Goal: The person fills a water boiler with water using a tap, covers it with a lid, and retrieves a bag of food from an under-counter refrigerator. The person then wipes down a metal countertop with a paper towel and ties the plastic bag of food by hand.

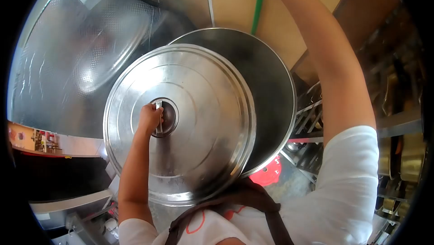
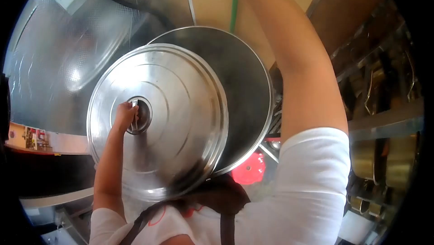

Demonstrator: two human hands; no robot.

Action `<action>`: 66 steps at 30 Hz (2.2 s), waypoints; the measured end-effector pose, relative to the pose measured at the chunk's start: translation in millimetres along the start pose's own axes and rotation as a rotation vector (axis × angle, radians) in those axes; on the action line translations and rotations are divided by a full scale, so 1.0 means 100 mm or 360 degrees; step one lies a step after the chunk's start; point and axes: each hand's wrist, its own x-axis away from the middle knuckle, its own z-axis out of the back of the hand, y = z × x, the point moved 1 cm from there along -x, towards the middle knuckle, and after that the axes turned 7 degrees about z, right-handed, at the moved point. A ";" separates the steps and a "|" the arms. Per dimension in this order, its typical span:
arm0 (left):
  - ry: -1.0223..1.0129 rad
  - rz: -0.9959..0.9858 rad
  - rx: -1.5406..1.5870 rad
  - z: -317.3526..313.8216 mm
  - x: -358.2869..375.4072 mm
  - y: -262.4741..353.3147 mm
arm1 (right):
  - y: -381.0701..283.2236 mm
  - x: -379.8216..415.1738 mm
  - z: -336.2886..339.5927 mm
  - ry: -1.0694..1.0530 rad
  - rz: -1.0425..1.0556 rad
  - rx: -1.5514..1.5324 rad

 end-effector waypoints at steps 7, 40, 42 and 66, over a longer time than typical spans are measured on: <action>-0.0046 -0.0029 -0.0065 0.04 0.00 -0.02 | 0.34 0.30 -0.32 0.0634 -0.0084 -0.0070; 0.0349 -0.0882 -0.0902 0.49 0.58 -0.09 | -4.71 4.87 1.20 0.0081 -0.1702 -0.1059; 0.0464 -0.1037 -0.0844 0.60 0.58 -0.21 | -4.90 4.96 1.35 0.0012 -0.1740 -0.1050; 0.0919 0.1373 -0.0555 -0.08 5.56 -4.17 | -5.59 5.25 0.78 -0.1030 -0.0057 -0.2272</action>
